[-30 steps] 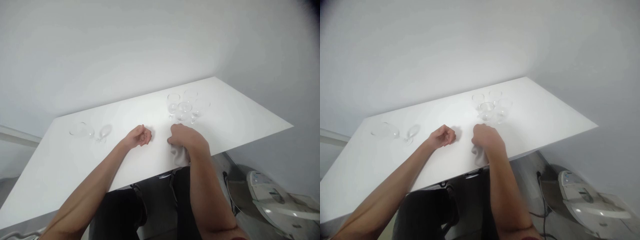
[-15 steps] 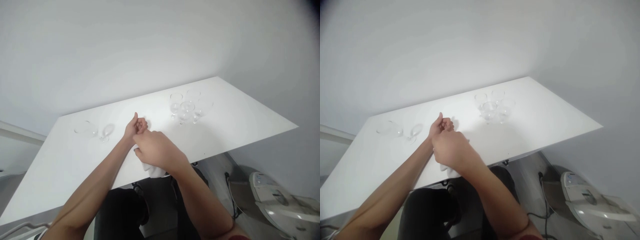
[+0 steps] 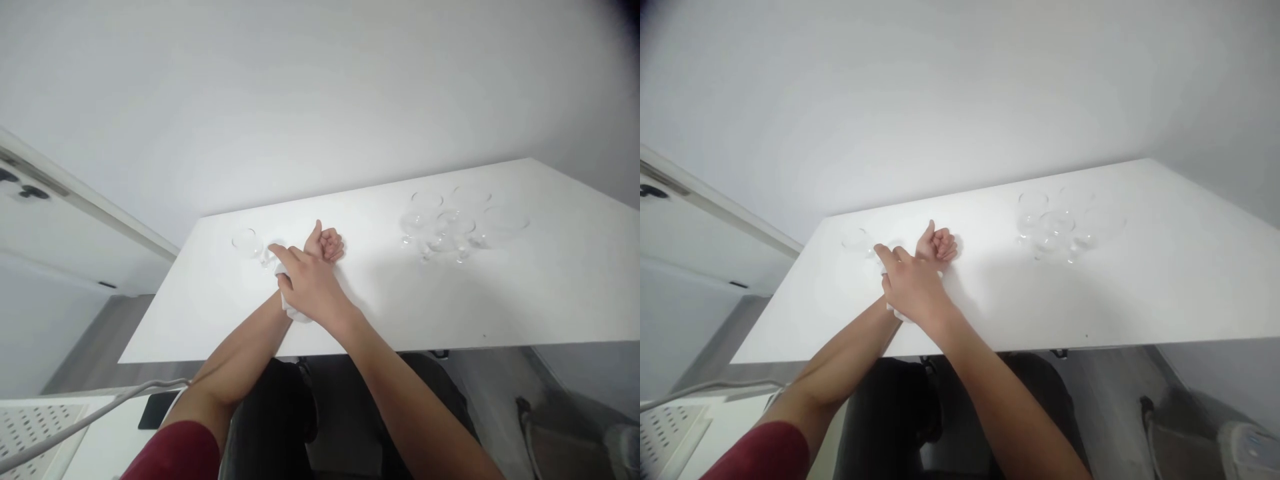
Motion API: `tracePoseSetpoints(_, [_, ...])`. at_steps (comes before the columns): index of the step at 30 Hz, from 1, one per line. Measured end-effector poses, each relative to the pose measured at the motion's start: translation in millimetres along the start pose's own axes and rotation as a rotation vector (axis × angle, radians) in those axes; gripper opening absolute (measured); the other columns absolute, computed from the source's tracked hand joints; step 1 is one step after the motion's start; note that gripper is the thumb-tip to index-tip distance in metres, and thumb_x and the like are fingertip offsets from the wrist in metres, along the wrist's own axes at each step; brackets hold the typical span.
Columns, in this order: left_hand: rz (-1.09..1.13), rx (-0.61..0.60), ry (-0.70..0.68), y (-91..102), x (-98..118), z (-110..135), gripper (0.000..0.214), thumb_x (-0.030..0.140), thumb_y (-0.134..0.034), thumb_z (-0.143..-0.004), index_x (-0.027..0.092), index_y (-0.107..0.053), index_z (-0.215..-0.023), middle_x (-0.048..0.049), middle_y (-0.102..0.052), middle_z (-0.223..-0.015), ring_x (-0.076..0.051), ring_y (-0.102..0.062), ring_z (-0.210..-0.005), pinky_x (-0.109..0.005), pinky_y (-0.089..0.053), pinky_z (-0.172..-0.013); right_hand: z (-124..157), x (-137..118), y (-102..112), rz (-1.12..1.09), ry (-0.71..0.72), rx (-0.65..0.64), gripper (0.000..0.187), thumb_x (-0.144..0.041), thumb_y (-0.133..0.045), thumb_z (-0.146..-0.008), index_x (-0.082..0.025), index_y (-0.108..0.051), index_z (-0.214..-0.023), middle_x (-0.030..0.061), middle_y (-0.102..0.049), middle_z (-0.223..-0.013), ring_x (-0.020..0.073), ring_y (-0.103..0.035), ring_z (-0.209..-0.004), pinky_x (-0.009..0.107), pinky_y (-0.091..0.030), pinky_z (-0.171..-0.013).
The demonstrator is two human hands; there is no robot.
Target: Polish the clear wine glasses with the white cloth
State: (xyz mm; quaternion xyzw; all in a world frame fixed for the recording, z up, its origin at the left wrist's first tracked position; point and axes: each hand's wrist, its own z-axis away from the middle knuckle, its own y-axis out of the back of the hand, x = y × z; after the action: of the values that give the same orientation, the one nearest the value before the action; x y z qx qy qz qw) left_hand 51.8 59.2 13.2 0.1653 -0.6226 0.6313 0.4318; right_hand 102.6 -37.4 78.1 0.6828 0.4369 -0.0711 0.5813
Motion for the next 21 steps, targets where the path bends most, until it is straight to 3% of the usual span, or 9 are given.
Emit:
tracePoseSetpoints(2, [0.011,0.026,0.008,-0.5,-2,-1,0.031,0.045,-0.059,-0.103,0.016,-0.069,-0.107,-0.0055,-0.071,-0.096,-0.014,-0.066,-0.078,-0.03,-0.059,-0.071,-5,-4,-9,0.013,0.001,-0.022,0.061,-0.017,-0.047,-0.099,-0.025,-0.039,-0.16,0.0061,-0.073,-0.106,0.0228,-0.066,-0.086,0.035,-0.048,-0.073])
tracePoseSetpoints(5, [0.028,0.062,0.011,-1.9,-7,-5,0.036,0.039,-0.065,-0.101,0.018,-0.064,-0.13,-0.0105,-0.067,-0.129,-0.022,-0.069,-0.107,-0.043,-0.061,-0.092,-13,-9,-19,0.07,-0.017,-0.083,0.075,-0.018,-0.046,-0.1,-0.03,-0.018,-0.168,0.0047,-0.074,-0.101,0.0205,-0.064,-0.075,0.033,-0.045,-0.067])
tracePoseSetpoints(8, [0.039,0.093,0.011,-0.7,-9,-9,0.037,0.039,-0.064,-0.101,0.019,-0.063,-0.132,-0.0114,-0.065,-0.134,-0.024,-0.067,-0.112,-0.045,-0.06,-0.096,-22,-13,-29,0.109,-0.006,-0.118,0.081,-0.019,-0.045,-0.101,-0.034,-0.005,-0.17,0.0043,-0.074,-0.098,0.0193,-0.062,-0.067,0.031,-0.043,-0.061])
tracePoseSetpoints(11, [0.048,0.112,0.013,3.2,-9,-10,0.035,0.039,-0.064,-0.101,0.019,-0.064,-0.13,-0.0111,-0.066,-0.132,-0.023,-0.068,-0.11,-0.044,-0.061,-0.094,-27,-15,-34,0.144,0.009,-0.152,0.082,-0.019,-0.044,-0.101,-0.035,-0.002,-0.169,0.0029,-0.073,-0.091,0.0195,-0.059,-0.06,0.032,-0.042,-0.057])
tracePoseSetpoints(15, [0.065,0.124,0.015,5.6,-8,-10,0.034,0.039,-0.064,-0.102,0.019,-0.065,-0.129,-0.0111,-0.066,-0.131,-0.022,-0.068,-0.109,-0.043,-0.061,-0.093,-29,-14,-37,0.165,0.016,-0.123,0.07,-0.018,-0.044,-0.1,-0.03,-0.019,-0.165,0.0042,-0.073,-0.094,0.0197,-0.061,-0.061,0.032,-0.044,-0.057])
tracePoseSetpoints(18, [0.079,0.13,0.006,3.0,-10,-10,0.035,0.039,-0.064,-0.101,0.019,-0.064,-0.13,-0.0111,-0.065,-0.133,-0.023,-0.068,-0.111,-0.044,-0.06,-0.095,-28,-14,-37,0.135,-0.001,-0.038,0.041,-0.02,-0.042,-0.103,-0.022,-0.043,-0.144,0.0077,-0.074,-0.1,0.0217,-0.064,-0.069,0.033,-0.046,-0.059])
tracePoseSetpoints(21, [0.091,0.137,-0.01,0.3,-10,-7,0.035,0.038,-0.064,-0.101,0.02,-0.064,-0.131,-0.0112,-0.065,-0.134,-0.023,-0.067,-0.113,-0.044,-0.06,-0.096,-28,-14,-36,0.089,0.001,0.007,0.023,-0.019,-0.042,-0.103,-0.021,-0.052,-0.124,0.0065,-0.074,-0.09,0.0228,-0.064,-0.07,0.035,-0.048,-0.063])
